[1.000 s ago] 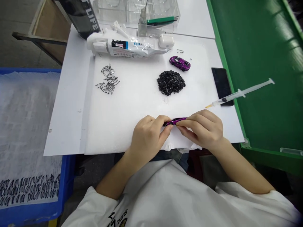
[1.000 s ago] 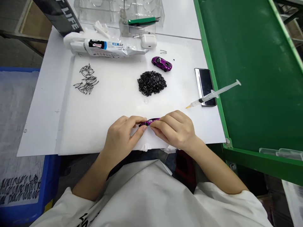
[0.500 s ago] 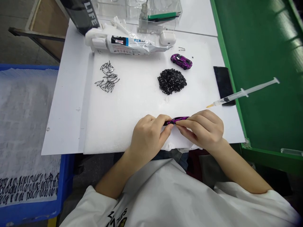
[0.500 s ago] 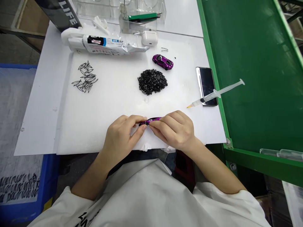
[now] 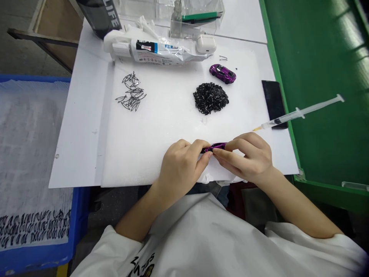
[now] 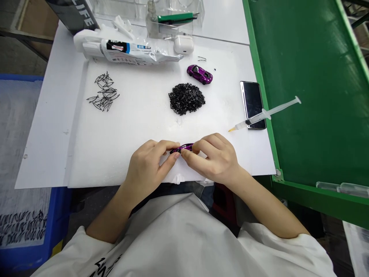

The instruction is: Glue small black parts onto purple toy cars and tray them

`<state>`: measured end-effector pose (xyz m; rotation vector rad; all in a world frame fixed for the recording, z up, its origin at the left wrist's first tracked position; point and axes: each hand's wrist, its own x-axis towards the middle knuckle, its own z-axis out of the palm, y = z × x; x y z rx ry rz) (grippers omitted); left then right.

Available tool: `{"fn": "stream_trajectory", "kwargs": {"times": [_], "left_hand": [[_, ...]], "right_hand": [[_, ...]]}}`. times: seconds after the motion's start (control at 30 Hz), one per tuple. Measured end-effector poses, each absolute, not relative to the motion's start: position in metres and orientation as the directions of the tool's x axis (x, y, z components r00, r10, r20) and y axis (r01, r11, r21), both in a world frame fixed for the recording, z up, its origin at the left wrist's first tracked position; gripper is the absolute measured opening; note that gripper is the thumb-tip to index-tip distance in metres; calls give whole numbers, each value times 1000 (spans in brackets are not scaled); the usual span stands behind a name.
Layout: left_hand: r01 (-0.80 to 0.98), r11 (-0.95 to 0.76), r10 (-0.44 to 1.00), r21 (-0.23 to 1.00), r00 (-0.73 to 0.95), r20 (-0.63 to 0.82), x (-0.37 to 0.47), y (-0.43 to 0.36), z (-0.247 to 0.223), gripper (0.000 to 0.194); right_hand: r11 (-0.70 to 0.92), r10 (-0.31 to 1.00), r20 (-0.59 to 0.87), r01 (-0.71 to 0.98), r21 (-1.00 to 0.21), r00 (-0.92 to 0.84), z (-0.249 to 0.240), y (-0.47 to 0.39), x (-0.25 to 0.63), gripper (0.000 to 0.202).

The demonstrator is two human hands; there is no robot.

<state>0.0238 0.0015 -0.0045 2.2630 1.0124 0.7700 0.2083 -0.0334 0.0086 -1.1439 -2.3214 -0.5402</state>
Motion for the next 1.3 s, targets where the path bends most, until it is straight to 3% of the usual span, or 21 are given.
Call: {"fn": "stream_trajectory", "kwargs": {"times": [0.1, 0.2, 0.3, 0.37, 0.5, 0.6, 0.7, 0.77, 0.87, 0.97, 1.03, 1.17, 1.3], "left_hand": [[481, -572, 785, 664, 557, 273, 24, 1, -4, 15], [476, -577, 782, 664, 555, 283, 23, 1, -5, 15], [469, -572, 785, 673, 552, 282, 22, 0, -7, 14], [463, -570, 785, 679, 552, 283, 22, 1, -9, 13], [419, -606, 757, 676, 565, 328, 21, 0, -5, 13], [282, -683, 695, 674, 535, 480, 16, -9, 3, 14], [-36, -728, 600, 684, 449, 662, 6, -31, -5, 6], [-112, -704, 619, 702, 389, 683, -1, -49, -24, 20], [65, -643, 709, 763, 425, 562, -6, -75, -65, 32], [227, -506, 828, 832, 399, 394, -4, -91, -97, 28], [364, -355, 911, 861, 344, 230, 1, -96, -109, 22], [525, -86, 965, 846, 257, -61, 9, -90, -115, 46], [503, -34, 910, 863, 373, -182, 4, -76, -111, 21]], "right_hand": [[615, 619, 569, 785, 77, -541, 9, -32, 211, 22], [612, 698, 528, 786, -88, -484, 13, -32, 215, 17], [444, 835, 492, 830, -338, -247, 17, -35, 221, 16], [350, 898, 409, 829, -436, -163, 18, -36, 224, 16], [345, 938, 178, 819, -458, -296, 18, -41, 227, 18], [384, 923, 165, 821, -422, -347, 18, -49, 225, 26], [442, 897, 165, 825, -351, -410, 22, -54, 223, 35], [467, 884, 209, 813, -347, -418, 30, -51, 219, 35], [455, 888, 289, 783, -425, -359, 45, -27, 199, 21], [345, 937, 132, 797, -496, -323, 52, 18, 165, 15], [237, 963, -6, 862, -448, -268, 49, 54, 138, 21], [172, 982, -37, 952, -253, -187, 31, 112, 97, 29], [87, 996, -15, 976, -197, -91, 18, 132, 82, 29]]}}
